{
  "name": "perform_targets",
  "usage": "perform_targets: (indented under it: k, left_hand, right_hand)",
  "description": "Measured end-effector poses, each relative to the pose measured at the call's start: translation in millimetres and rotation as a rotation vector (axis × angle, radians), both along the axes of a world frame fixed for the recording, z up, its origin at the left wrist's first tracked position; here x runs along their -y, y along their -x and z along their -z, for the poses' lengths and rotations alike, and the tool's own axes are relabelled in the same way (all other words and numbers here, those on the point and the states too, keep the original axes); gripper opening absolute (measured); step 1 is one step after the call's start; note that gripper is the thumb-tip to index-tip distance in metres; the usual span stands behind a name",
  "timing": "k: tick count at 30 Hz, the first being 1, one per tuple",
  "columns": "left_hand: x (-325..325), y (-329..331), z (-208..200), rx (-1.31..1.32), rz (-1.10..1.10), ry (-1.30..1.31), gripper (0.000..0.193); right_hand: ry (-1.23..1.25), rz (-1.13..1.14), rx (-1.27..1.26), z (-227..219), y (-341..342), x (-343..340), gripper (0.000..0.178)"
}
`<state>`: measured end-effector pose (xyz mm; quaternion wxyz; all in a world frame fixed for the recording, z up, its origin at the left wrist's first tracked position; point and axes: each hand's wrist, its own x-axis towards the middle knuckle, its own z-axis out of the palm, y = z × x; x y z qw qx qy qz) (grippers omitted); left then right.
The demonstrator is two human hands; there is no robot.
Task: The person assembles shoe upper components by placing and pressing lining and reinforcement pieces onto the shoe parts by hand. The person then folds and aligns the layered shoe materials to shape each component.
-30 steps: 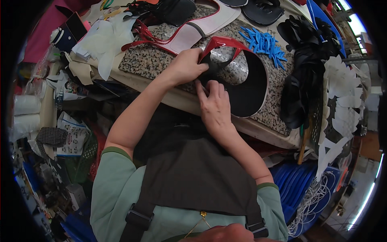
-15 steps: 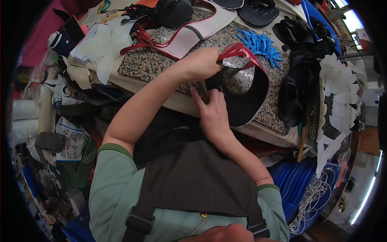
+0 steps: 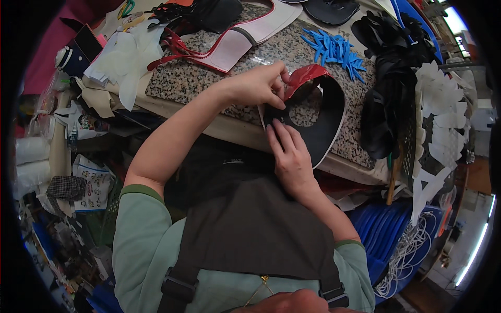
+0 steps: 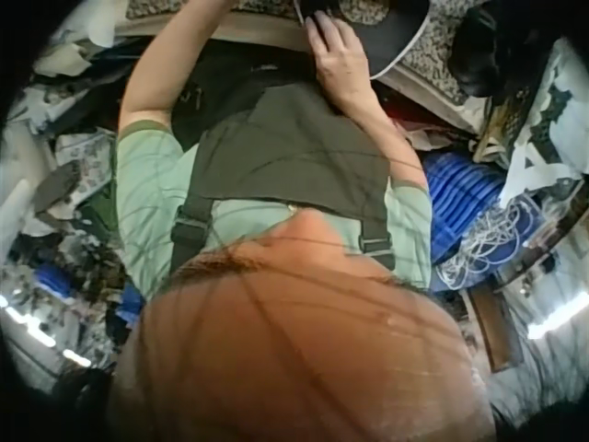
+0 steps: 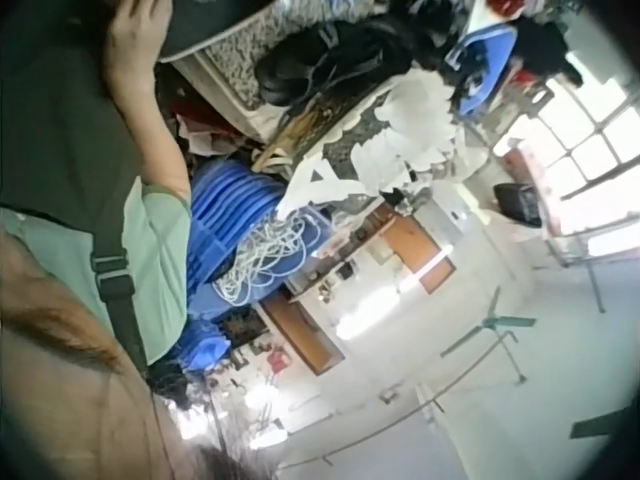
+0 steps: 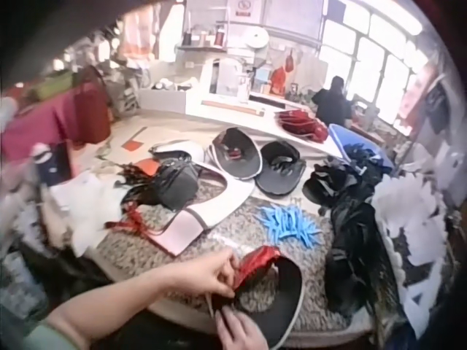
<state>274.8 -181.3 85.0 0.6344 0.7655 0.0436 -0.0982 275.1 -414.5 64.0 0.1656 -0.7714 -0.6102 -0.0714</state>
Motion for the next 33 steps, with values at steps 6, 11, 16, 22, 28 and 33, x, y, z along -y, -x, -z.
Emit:
perform_targets:
  k: [6, 11, 16, 22, 28, 33]
  left_hand:
    - [-6, 3, 13, -0.024, 0.061, 0.323, 0.046]
    - [-6, -2, 17, 0.104, -0.1, 0.14, 0.045]
    - [-14, -7, 20, 0.132, -0.186, -0.15, 0.044]
    - [-5, -18, 2, 0.201, -0.086, -0.284, 0.045]
    - [-4, -23, 7, 0.172, -0.095, -0.36, 0.046]
    - [-5, -25, 19, 0.161, -0.154, -0.399, 0.041]
  right_hand:
    - [0.09, 0.026, -0.005, -8, -8, 5, 0.051]
    - [0.102, -0.003, 0.147, -4, -5, 6, 0.05]
    - [0.211, 0.011, 0.248, -4, 1, 1, 0.052]
    - [0.241, 0.011, 0.233, -3, -1, 2, 0.051]
    - [0.279, -0.042, 0.257, -5, -1, -6, 0.049]
    - [0.333, -0.022, 0.224, -16, 4, -14, 0.056]
